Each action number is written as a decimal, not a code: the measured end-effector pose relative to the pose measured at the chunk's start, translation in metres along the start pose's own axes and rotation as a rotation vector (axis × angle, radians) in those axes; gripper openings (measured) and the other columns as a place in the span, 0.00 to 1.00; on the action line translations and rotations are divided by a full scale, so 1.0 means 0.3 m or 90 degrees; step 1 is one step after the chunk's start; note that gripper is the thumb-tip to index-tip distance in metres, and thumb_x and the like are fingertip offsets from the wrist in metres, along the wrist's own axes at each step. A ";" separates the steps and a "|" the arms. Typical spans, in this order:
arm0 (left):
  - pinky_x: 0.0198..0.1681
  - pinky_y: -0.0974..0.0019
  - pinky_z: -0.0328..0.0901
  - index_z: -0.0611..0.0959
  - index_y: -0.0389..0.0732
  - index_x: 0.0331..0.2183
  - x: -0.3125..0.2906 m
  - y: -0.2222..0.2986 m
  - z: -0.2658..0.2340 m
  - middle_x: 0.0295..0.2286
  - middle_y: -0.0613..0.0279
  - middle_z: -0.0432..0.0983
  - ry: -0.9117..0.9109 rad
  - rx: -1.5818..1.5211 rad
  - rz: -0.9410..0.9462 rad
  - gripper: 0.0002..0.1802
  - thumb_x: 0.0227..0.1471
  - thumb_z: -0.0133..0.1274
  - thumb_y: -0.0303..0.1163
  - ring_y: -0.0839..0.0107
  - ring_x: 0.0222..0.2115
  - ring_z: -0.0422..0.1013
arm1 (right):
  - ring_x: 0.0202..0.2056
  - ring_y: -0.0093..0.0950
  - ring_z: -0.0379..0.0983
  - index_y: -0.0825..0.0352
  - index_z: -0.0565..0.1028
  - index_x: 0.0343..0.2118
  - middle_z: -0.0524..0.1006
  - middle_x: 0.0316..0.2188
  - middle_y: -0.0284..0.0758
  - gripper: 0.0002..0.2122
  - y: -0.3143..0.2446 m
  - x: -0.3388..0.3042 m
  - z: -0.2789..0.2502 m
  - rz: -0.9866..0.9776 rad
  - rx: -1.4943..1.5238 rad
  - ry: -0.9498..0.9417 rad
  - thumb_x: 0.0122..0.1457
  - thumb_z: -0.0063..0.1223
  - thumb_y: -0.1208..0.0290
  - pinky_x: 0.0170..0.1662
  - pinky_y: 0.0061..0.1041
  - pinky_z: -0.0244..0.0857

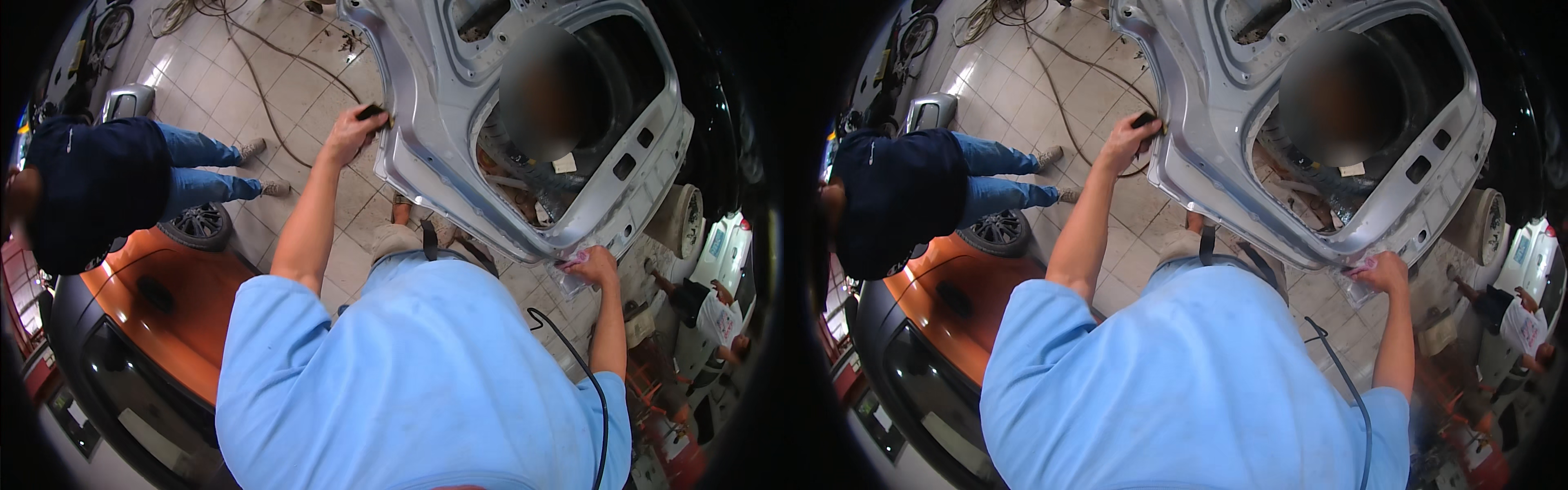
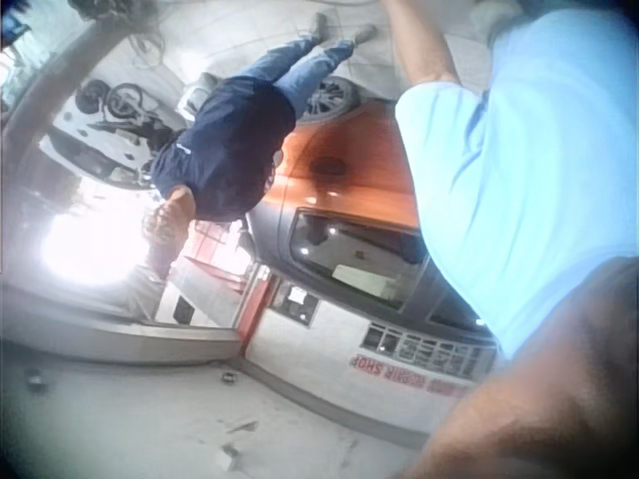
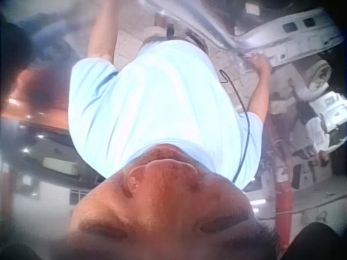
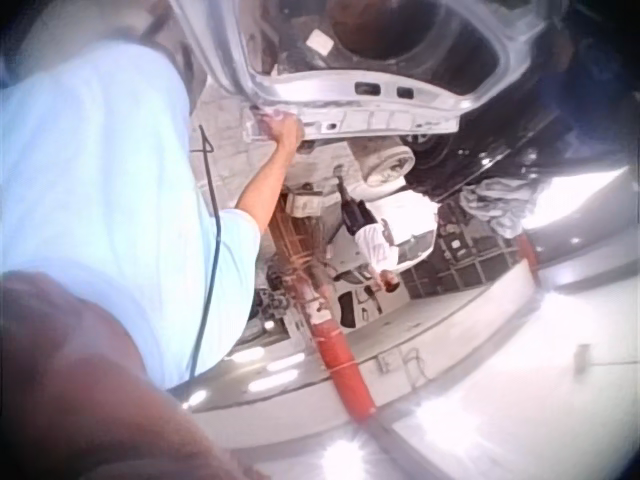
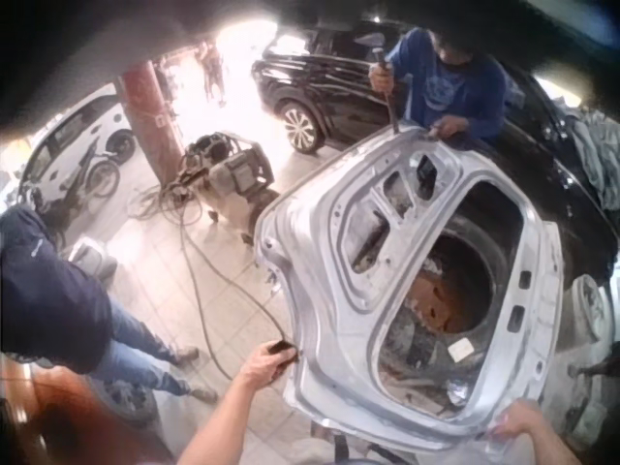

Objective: The person sands a detached silver car door using a sanding block and wipes it with a pink cloth. The person alternates between sanding and wiping the door surface while standing in a workshop.

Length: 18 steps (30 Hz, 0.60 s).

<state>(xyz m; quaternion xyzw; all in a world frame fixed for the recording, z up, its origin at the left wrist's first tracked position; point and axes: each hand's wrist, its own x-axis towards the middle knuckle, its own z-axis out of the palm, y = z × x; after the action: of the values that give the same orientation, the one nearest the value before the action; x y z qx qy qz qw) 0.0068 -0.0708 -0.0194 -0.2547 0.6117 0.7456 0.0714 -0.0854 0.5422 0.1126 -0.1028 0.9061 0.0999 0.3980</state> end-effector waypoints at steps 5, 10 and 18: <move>0.20 0.73 0.56 0.85 0.41 0.33 -0.275 -0.101 0.070 0.20 0.74 0.71 0.076 -0.105 0.000 0.13 0.59 0.67 0.40 0.82 0.17 0.63 | 0.35 0.43 0.84 0.60 0.88 0.31 0.85 0.30 0.44 0.25 0.008 0.025 -0.015 -0.007 -0.027 -0.039 0.34 0.78 0.46 0.42 0.41 0.76; 0.17 0.73 0.57 0.80 0.43 0.34 -0.377 -0.179 0.219 0.22 0.73 0.72 0.292 -0.294 0.044 0.14 0.59 0.68 0.40 0.80 0.16 0.64 | 0.37 0.43 0.84 0.62 0.88 0.33 0.86 0.31 0.45 0.26 0.028 -0.001 -0.009 -0.046 0.000 -0.026 0.35 0.77 0.45 0.43 0.41 0.76; 0.16 0.73 0.55 0.78 0.45 0.35 -0.405 -0.281 0.549 0.19 0.72 0.70 0.529 -0.419 0.178 0.15 0.60 0.67 0.41 0.80 0.14 0.62 | 0.39 0.45 0.84 0.57 0.89 0.34 0.86 0.34 0.46 0.25 0.085 -0.020 0.031 -0.164 0.022 0.075 0.41 0.73 0.41 0.44 0.43 0.75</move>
<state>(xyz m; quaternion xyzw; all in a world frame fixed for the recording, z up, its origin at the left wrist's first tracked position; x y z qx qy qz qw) 0.0983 0.1306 -0.0163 -0.4533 0.3508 0.7364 -0.3595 -0.0816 0.5696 0.1134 -0.2172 0.9089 0.0258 0.3551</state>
